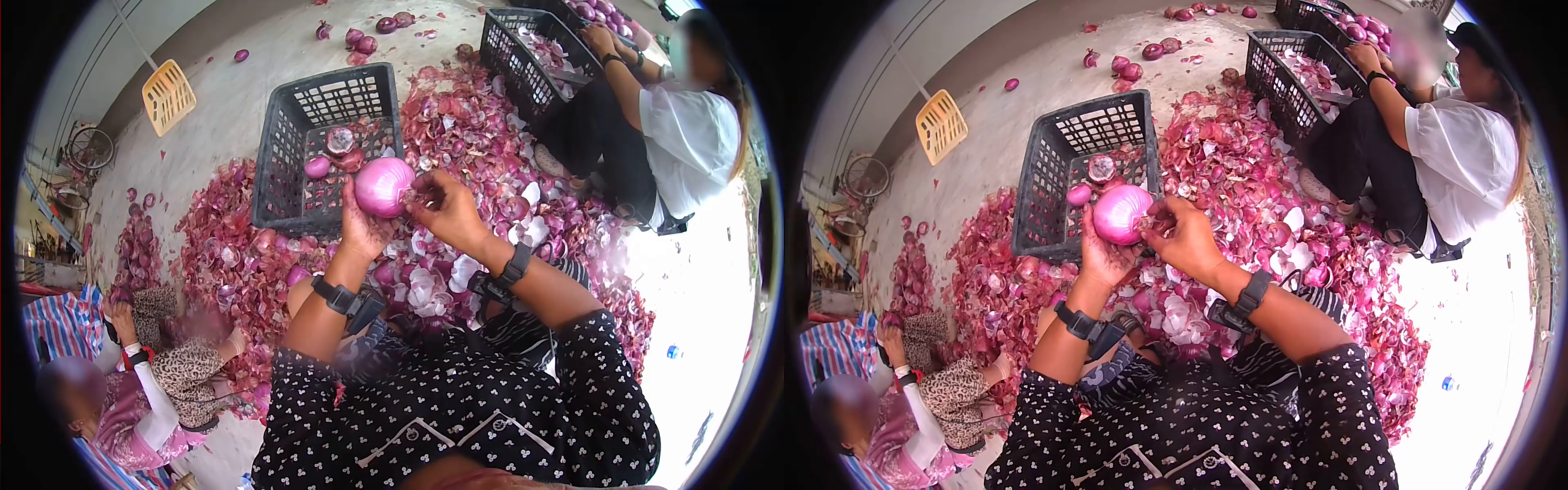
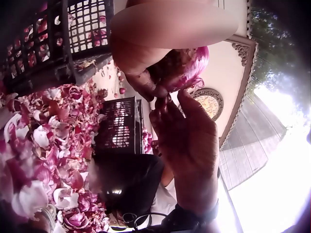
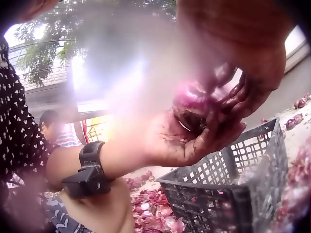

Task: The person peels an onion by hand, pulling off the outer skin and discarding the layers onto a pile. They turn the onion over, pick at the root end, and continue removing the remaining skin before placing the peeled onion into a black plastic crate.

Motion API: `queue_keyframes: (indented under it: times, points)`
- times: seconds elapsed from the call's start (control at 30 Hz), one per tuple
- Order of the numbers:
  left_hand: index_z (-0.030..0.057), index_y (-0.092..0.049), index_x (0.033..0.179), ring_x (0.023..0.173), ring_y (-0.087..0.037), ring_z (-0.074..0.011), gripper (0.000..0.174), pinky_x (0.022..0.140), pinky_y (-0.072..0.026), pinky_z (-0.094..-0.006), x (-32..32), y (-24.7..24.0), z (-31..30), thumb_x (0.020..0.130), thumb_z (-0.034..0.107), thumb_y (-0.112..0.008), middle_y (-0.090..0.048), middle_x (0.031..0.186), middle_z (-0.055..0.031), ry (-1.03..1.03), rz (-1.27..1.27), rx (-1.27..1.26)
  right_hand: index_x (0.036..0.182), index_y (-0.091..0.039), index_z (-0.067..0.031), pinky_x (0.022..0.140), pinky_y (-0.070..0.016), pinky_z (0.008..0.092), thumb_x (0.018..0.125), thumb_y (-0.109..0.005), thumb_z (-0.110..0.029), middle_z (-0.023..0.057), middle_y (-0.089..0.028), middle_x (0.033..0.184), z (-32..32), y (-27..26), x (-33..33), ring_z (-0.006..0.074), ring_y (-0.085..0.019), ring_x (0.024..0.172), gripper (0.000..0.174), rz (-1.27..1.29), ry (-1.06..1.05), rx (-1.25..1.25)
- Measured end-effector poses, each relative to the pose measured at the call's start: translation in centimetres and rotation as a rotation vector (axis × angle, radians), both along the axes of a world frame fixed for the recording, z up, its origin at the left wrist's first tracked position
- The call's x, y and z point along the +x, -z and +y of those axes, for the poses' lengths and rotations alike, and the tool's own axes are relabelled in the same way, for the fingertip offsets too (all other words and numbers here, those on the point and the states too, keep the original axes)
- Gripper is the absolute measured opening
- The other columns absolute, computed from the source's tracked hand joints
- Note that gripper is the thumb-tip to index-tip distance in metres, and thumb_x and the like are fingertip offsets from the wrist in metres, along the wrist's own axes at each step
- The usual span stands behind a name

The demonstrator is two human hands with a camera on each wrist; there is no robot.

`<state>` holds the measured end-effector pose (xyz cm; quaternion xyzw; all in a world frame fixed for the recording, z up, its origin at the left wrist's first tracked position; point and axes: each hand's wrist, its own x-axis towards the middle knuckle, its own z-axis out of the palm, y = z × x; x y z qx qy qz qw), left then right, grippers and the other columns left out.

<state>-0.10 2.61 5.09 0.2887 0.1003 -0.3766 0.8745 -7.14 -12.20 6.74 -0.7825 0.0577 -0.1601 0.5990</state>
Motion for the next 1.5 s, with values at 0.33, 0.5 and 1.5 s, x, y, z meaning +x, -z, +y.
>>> queue_keyframes:
  times: [0.33,0.5,1.5]
  points:
    - [0.0065,-0.044,0.124,0.099,-0.057,-0.0236,0.064,0.083,-0.0489,-0.0385,-0.1,0.2,0.0,0.085,0.056,-0.048,-0.055,0.113,-0.0103,-0.025,-0.07,-0.027,0.093,-0.057,-0.001,0.065,-0.0492,0.034,0.066,-0.072,-0.009,0.015,-0.055,0.083,0.1,-1.4,0.2,0.0285,-0.06,0.072,0.032,-0.168,-0.024,-0.243]
    - [0.0098,-0.044,0.126,0.101,-0.058,-0.025,0.064,0.084,-0.049,-0.043,0.1,1.0,0.3,0.084,0.058,-0.045,-0.056,0.115,-0.0108,-0.015,-0.125,0.069,0.085,-0.055,0.0016,0.061,-0.0486,0.0366,0.064,-0.065,-0.003,0.0162,-0.054,0.081,0.0,-2.1,0.2,0.0301,-0.058,0.066,0.024,-0.115,-0.084,-0.306]
    - [0.0117,-0.046,0.123,0.098,-0.058,-0.0229,0.062,0.083,-0.0489,-0.0423,-0.2,1.6,0.1,0.083,0.059,-0.049,-0.057,0.112,-0.0082,-0.087,-0.19,0.177,0.085,-0.055,-0.0017,0.059,-0.0488,0.0428,0.07,-0.063,-0.004,0.015,-0.054,0.079,-0.6,-0.6,0.4,0.0363,-0.058,0.067,0.017,-0.29,-0.118,-0.624]
